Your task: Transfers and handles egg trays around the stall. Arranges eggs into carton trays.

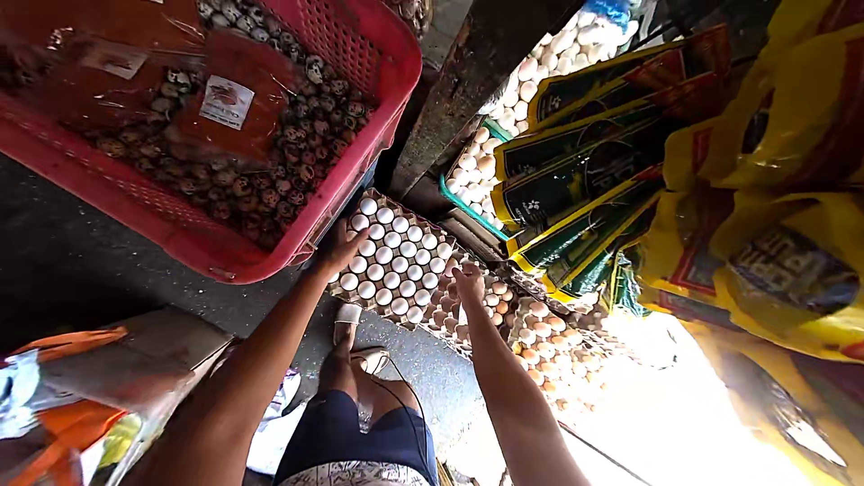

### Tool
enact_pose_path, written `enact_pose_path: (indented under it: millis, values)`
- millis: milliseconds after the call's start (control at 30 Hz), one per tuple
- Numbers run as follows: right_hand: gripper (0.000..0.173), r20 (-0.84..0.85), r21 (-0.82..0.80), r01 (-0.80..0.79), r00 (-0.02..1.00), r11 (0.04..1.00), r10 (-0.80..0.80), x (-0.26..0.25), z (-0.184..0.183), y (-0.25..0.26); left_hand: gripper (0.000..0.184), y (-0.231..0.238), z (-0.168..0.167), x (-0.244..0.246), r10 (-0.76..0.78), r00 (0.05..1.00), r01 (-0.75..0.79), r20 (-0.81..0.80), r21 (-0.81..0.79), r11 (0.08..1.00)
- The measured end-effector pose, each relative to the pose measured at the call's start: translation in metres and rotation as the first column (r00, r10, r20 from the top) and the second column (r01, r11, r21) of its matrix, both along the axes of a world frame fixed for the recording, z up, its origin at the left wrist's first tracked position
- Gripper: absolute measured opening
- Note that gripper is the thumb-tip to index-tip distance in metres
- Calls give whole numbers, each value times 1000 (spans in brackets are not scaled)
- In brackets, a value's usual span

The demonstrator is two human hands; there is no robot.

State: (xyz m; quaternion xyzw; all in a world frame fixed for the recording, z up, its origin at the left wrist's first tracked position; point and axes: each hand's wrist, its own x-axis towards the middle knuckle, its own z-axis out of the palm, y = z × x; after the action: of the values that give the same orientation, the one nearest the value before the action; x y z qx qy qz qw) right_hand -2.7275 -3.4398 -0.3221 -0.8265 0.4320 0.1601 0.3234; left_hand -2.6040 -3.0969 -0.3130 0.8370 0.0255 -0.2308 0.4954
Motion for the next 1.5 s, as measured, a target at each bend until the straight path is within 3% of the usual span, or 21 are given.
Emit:
enact_pose_path:
  millis: [100,200,367,533,633,800,933,1033,1167,1267,1333,1400,1433,1500]
  values:
    - [63,-154,-90,-146,979,985,131,15,-4,-1,90,16,24,-42,-38,992,31,120,60,998]
    - [60,-185,-98,-169,971,981,149,20,-4,10,64,44,37,-102,12,974,-3,224,-39,999]
    - [58,-134,-101,-125,985,987,111,21,-24,7,44,96,39,-223,73,996,-65,54,-148,987]
    - [59,-64,-65,-88,994,994,84,14,-35,-2,39,140,11,-320,138,973,-150,-186,-56,987]
    - [58,93,33,24,995,999,-27,6,-27,0,40,158,-3,-353,227,919,-232,-322,25,972]
    - [65,318,313,228,889,922,-328,-14,-19,-9,41,184,-32,-390,342,862,-344,-375,64,937]
    - [63,437,443,228,790,867,-431,-30,17,-15,40,189,-45,-419,415,810,-409,-415,108,906]
    - [58,569,507,90,712,857,-412,-58,47,-27,41,173,-47,-445,476,735,-479,-483,127,868]
    - [54,687,500,-88,645,861,-334,-122,120,-36,42,135,-39,-489,499,656,-505,-566,162,848]
    - [50,773,430,-185,582,884,-254,-188,156,-58,44,96,-35,-526,406,664,-413,-628,145,899]
    - [51,760,392,-141,606,909,-234,-241,171,-69,42,68,-32,-547,310,720,-277,-621,152,949]
    - [54,672,420,-63,692,905,-264,-305,166,-78,40,43,-33,-565,75,858,26,-508,189,982]
    - [56,644,431,-43,714,901,-274,-338,146,-85,40,33,-34,-574,-35,921,130,-387,223,966]
    - [61,590,428,-24,765,903,-260,-415,95,-97,38,17,-33,-593,-82,995,91,-64,162,983]
